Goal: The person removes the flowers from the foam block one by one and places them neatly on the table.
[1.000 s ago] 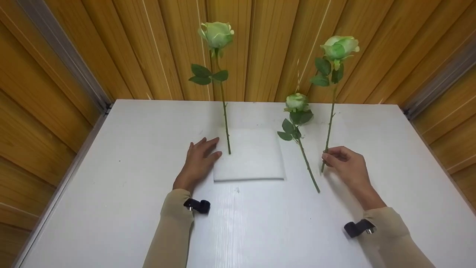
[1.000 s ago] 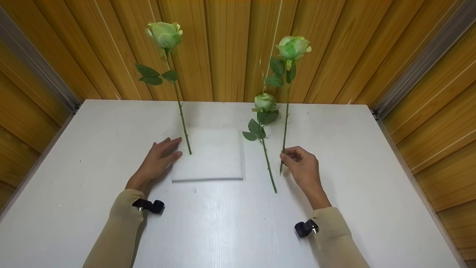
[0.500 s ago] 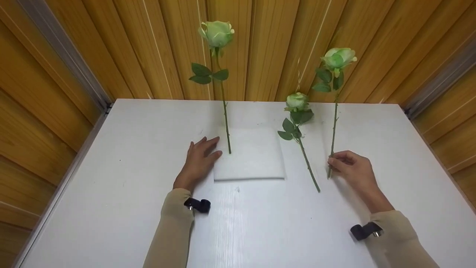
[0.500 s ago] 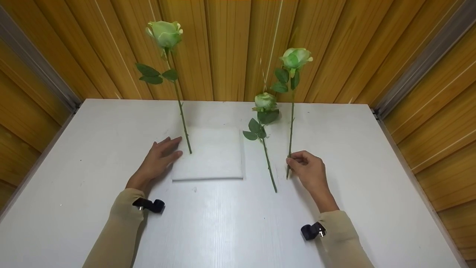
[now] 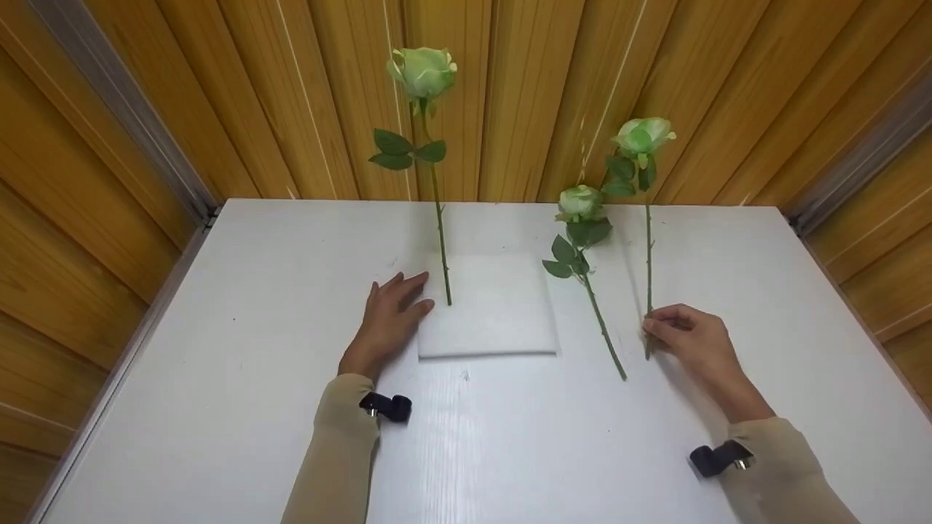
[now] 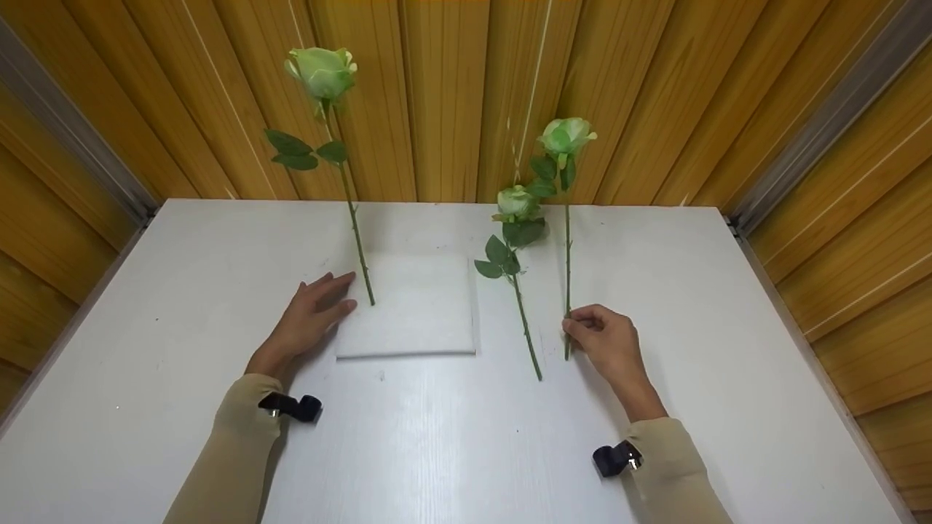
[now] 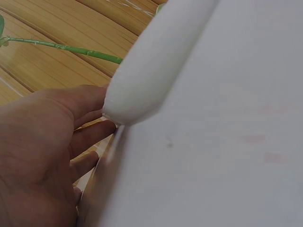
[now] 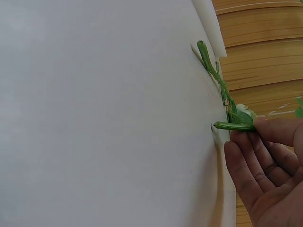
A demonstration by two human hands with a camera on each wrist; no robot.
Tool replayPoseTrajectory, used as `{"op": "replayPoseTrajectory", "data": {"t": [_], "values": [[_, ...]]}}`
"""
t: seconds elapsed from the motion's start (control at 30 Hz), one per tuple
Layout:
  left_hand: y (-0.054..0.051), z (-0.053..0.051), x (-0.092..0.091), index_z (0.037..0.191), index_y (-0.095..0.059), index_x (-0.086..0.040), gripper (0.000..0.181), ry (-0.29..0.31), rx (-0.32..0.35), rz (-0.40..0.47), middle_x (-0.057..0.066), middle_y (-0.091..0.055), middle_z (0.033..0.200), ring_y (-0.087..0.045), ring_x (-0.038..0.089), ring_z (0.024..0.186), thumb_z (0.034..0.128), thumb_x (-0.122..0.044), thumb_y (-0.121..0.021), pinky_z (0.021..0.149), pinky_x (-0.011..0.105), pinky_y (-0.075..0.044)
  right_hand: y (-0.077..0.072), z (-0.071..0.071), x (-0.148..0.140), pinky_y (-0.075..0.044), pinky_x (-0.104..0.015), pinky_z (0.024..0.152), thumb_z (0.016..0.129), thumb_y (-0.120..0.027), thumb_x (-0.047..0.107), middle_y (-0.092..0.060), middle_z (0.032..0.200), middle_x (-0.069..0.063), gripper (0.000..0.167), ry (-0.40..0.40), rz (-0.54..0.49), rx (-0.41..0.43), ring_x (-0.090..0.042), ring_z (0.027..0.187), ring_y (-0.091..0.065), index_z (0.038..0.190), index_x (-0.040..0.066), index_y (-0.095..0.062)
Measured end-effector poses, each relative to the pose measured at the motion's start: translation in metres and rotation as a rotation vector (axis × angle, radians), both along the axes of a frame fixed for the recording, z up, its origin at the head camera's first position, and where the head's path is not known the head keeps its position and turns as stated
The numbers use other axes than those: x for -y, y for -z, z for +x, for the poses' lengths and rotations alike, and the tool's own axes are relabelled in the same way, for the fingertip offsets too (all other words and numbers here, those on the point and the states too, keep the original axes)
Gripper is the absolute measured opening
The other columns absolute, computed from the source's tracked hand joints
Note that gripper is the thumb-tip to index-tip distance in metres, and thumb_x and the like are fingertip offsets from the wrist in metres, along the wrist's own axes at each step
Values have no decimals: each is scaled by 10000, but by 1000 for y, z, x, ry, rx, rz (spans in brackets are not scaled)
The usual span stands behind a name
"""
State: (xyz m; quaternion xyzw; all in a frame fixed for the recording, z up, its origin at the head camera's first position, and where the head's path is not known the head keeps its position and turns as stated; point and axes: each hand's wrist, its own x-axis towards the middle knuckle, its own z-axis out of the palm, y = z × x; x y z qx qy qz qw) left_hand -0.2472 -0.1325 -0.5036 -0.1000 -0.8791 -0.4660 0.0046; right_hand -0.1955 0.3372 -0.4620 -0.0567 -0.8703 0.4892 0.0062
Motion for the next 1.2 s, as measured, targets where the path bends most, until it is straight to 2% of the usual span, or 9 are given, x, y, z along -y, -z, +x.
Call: {"op": "replayPoseTrajectory", "data": {"t": [0.3, 0.47, 0.73, 0.97, 1.2], "values": [[0, -1, 0, 1528, -588, -99, 519, -6, -30, -7, 113, -563, 1553, -313, 340, 1563, 1046, -266, -680, 1311, 455, 63, -1, 2, -2, -604, -165, 781, 990, -784, 159, -760, 993, -57, 311, 4, 36, 11, -9, 858, -680, 1154, -98, -720], [0, -2, 0, 1520, -594, -89, 513, -6, -37, 0, 124, -563, 1551, -319, 351, 1559, 1043, -253, -686, 1311, 466, 61, 0, 2, -4, -625, -205, 797, 995, -771, 125, -765, 996, -74, 311, -4, -20, 23, -26, 858, -709, 1170, -123, -701], [3, 0, 0, 1531, -589, -121, 521, -16, -7, -2, 97, -561, 1557, -301, 330, 1569, 1047, -287, -684, 1309, 457, 70, 4, 4, -9, -635, -235, 809, 1007, -749, 96, -758, 1011, -92, 305, -14, -60, 59, -57, 877, -724, 1194, -134, -679], [4, -1, -1, 1512, -606, -102, 504, -24, -28, 3, 125, -577, 1537, -313, 358, 1561, 1042, -266, -687, 1310, 488, 60, 4, 5, -10, -636, -236, 796, 1011, -746, 112, -762, 1014, -110, 298, -18, -16, 63, -79, 874, -726, 1182, -125, -688], [5, 0, 0, 1504, -617, -110, 494, -22, -35, 25, 129, -575, 1538, -310, 368, 1560, 1041, -269, -688, 1308, 509, 51, 4, 7, -12, -638, -244, 795, 1005, -751, 109, -763, 1028, -121, 292, -18, -27, 74, -85, 878, -725, 1162, -129, -689]]}}
